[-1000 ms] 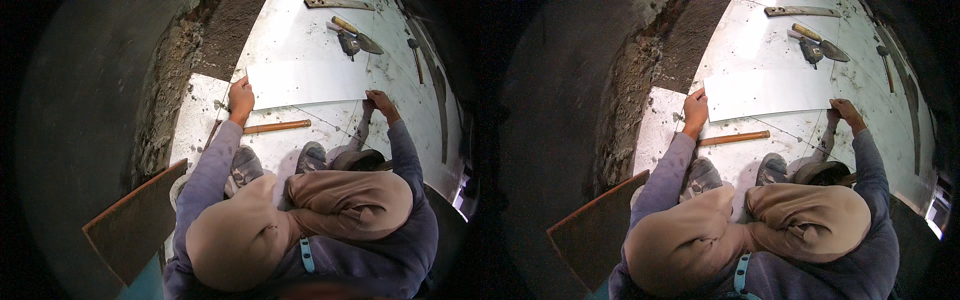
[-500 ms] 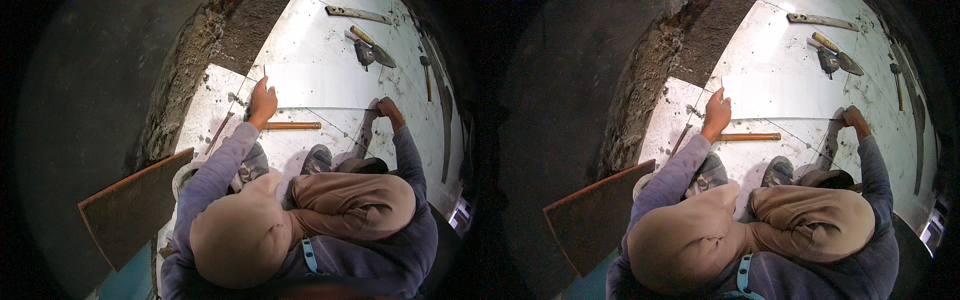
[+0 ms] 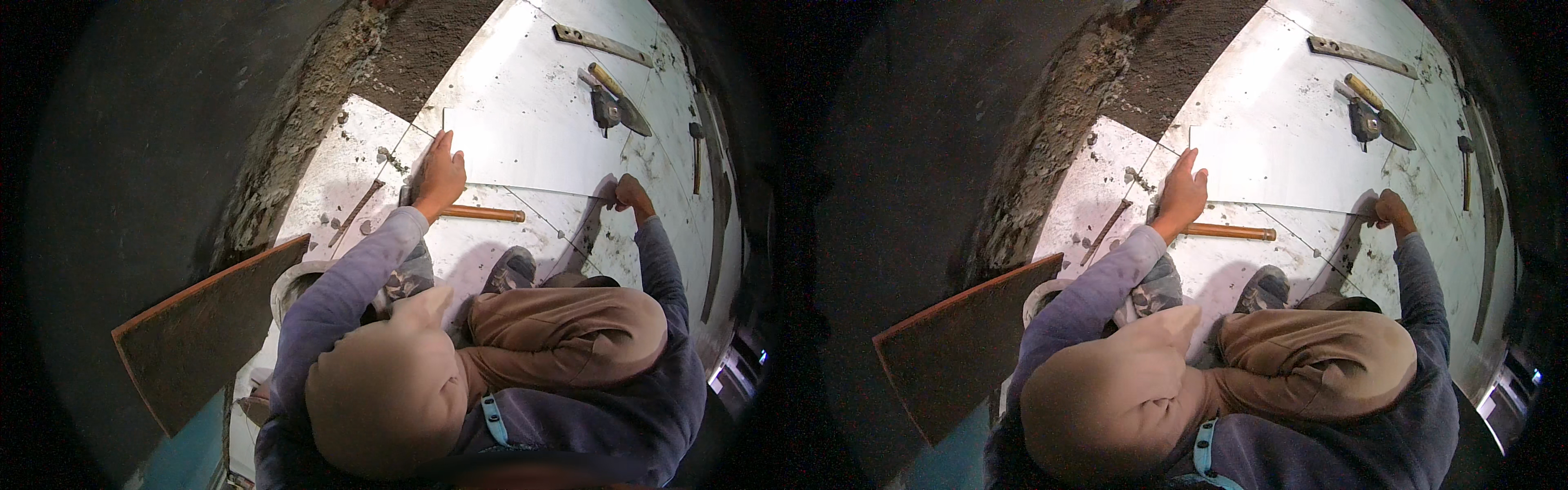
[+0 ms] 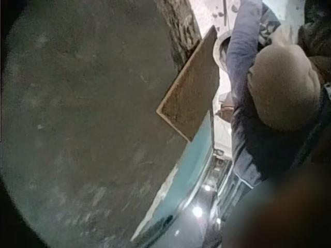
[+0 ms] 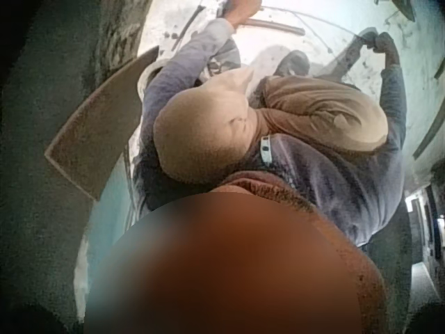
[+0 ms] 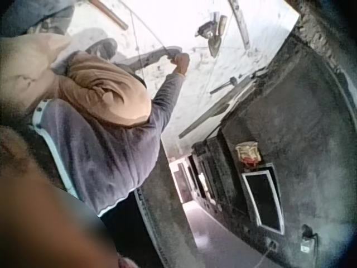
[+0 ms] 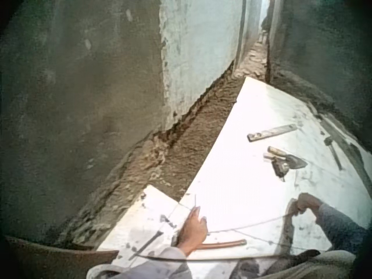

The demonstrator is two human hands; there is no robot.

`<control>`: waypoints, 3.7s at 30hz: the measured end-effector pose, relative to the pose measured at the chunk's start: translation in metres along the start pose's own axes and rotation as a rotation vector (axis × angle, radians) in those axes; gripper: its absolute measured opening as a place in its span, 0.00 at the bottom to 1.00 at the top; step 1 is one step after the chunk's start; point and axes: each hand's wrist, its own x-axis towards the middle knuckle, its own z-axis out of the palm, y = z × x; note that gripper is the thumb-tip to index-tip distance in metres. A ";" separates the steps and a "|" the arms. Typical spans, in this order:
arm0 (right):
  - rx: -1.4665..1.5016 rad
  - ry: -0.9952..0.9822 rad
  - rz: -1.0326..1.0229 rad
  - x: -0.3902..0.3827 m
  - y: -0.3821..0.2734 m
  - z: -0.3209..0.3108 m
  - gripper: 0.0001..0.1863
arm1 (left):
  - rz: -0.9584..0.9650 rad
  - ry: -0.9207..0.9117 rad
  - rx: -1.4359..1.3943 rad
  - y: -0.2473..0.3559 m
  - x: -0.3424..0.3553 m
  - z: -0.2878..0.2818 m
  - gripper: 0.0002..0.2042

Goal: The person places a white tile onto a cement bed and uses a hammer to tap it into position. They adjust the tile's alignment and continue tapping to secure it.

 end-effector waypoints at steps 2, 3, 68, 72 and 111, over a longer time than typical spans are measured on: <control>0.129 0.159 0.168 -0.017 -0.018 -0.034 0.15 | -0.014 -0.034 0.009 0.002 0.002 -0.006 0.27; 0.294 0.241 0.370 -0.022 -0.036 -0.057 0.16 | -0.052 -0.086 -0.016 0.002 0.006 -0.011 0.29; 2.474 0.154 -0.403 0.033 -0.467 -0.354 0.16 | -0.065 -0.536 0.784 -0.085 -0.011 -0.167 0.15; 2.225 0.084 -0.519 0.037 -0.476 -0.351 0.16 | -0.096 -0.570 0.799 -0.086 -0.009 -0.167 0.15; 2.403 0.477 -0.389 0.059 -0.425 -0.388 0.14 | -0.099 -0.594 0.815 -0.080 -0.002 -0.163 0.16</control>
